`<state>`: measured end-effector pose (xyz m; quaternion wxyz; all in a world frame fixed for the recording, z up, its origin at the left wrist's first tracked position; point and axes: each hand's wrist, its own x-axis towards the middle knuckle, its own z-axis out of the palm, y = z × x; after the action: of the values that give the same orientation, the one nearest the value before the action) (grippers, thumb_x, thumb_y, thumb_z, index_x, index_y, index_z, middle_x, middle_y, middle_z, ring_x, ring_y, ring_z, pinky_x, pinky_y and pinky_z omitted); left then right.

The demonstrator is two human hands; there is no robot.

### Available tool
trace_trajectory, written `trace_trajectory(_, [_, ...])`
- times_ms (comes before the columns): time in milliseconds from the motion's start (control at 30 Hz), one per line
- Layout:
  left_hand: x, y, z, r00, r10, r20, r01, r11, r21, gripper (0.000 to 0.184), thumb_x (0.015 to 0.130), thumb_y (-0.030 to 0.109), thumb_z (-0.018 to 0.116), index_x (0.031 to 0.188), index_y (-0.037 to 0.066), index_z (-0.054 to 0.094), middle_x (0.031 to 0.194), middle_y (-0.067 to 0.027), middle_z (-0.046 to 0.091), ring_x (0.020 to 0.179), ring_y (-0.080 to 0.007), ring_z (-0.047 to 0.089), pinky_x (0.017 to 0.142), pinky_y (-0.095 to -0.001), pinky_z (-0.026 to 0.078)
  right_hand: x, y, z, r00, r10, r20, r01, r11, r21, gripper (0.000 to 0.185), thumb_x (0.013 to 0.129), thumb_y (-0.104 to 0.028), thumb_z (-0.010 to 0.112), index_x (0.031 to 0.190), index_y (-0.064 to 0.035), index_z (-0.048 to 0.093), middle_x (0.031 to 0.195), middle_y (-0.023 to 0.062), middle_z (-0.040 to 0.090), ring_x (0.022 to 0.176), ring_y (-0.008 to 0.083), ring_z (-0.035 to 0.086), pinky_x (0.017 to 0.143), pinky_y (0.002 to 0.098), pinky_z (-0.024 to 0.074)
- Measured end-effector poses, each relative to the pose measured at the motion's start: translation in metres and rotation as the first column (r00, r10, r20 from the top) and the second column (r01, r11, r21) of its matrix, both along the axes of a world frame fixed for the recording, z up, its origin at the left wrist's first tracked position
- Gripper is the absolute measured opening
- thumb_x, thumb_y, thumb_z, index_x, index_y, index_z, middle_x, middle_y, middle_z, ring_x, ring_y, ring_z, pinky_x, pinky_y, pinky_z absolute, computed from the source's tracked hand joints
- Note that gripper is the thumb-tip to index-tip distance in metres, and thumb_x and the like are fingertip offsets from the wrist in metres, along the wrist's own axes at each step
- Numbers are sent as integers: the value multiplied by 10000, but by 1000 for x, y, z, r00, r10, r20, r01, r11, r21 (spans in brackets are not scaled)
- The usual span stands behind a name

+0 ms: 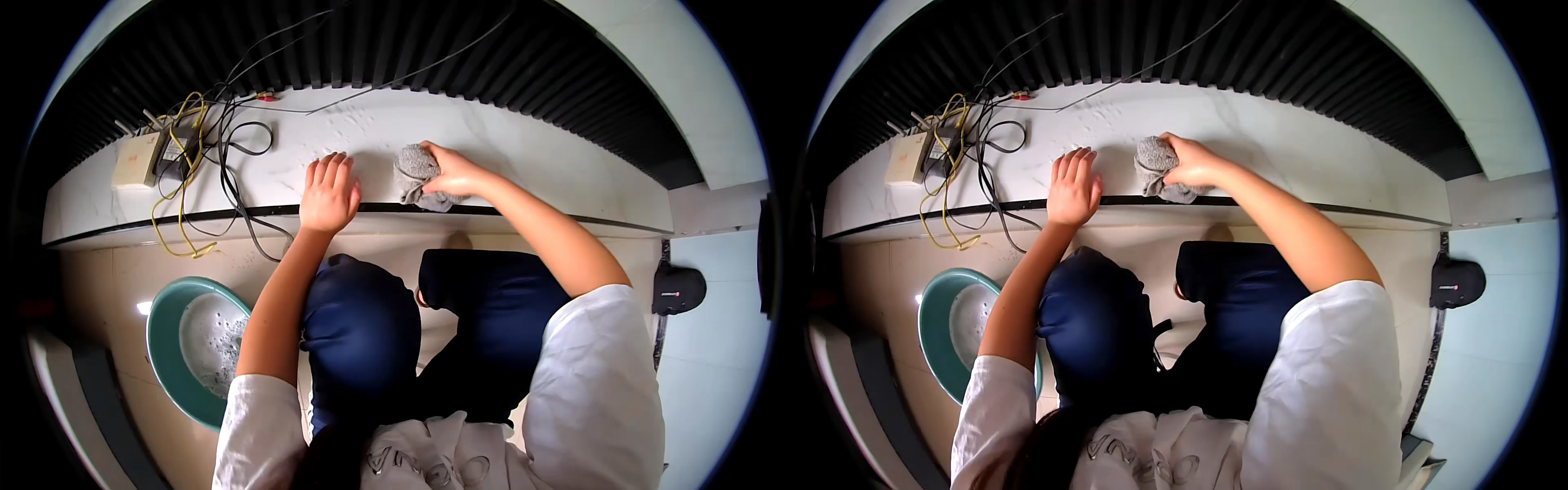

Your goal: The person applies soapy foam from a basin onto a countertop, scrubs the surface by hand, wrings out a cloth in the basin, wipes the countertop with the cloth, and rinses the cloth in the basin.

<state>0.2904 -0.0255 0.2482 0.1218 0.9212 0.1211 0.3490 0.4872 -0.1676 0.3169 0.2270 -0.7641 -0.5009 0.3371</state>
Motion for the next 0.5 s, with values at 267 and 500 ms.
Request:
trace_trajectory(267, [-44,1,26,968,46,247,52,927,-372,356,797,127,521,1125,1,466,1147,-184,501,1099,-352,441,937,-411,342,-51,9,-2,469,-376,-800,462,876,-141,422,719,-3,596,1129,1,494,1041,106,588,954,211,576,859,342,455])
trace_trajectory(500, [-199,-21,68,904,356,235,-42,622,-782,566,791,160,583,1286,60,326,1246,-105,432,1082,-215,472,878,-340,388,-173,106,62,88,16,-996,243,969,38,246,818,-88,518,1052,-18,545,982,96,615,895,198,604,819,339,488])
